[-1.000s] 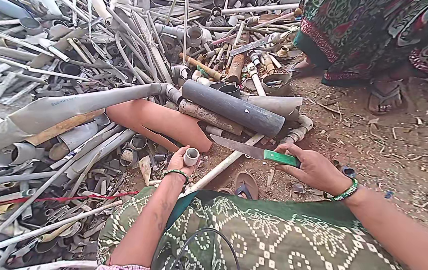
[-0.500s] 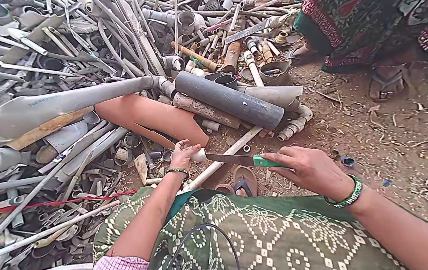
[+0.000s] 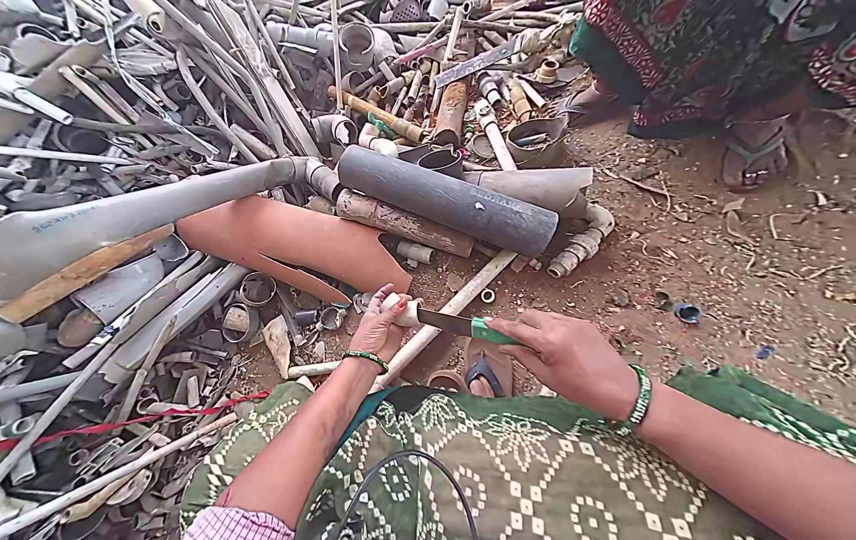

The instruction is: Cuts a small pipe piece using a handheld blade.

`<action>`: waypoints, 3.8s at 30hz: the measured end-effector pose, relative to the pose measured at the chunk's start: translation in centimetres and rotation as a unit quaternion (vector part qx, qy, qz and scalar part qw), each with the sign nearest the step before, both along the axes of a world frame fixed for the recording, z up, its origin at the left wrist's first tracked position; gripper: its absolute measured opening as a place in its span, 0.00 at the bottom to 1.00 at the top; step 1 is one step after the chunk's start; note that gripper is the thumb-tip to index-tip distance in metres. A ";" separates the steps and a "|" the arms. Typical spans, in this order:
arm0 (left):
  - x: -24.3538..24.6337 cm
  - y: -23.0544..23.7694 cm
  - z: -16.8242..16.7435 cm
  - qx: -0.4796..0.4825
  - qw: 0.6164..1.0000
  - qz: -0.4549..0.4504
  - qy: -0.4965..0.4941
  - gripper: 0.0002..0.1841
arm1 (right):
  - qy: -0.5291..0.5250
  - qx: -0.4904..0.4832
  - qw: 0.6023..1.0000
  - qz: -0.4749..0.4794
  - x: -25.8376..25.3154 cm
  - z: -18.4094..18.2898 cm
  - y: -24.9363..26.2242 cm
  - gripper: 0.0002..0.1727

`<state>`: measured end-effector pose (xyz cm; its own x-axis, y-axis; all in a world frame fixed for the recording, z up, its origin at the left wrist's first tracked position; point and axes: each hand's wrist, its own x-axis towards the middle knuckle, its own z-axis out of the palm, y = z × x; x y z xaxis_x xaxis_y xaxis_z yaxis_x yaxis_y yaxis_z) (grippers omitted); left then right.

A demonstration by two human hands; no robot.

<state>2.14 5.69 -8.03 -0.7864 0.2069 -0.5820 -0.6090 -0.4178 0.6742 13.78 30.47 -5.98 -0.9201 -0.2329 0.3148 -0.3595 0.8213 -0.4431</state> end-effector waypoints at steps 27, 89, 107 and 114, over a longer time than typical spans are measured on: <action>-3.2 -2.9 2.2 0.000 0.981 0.056 0.186 0.26 | -0.481 -0.368 0.796 -0.003 -2.2 3.1 3.4 0.19; -3.8 -4.5 -0.4 -0.300 0.835 -0.338 0.314 0.26 | -0.212 0.201 0.956 -0.018 0.9 5.6 -1.2 0.22; -3.5 -4.1 -1.0 -0.320 0.824 -0.367 0.288 0.26 | -0.143 0.268 0.951 -0.053 2.2 5.0 -3.6 0.27; -2.6 -3.8 -1.3 -0.340 0.795 -0.402 0.301 0.24 | -0.402 0.187 0.896 0.018 0.4 7.7 -3.1 0.28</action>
<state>-0.47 1.85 -9.38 -0.7380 0.5812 -0.3428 0.0228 0.5292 0.8482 14.22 27.39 1.72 -0.8048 -0.2173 -0.5524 -0.0760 0.9607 -0.2672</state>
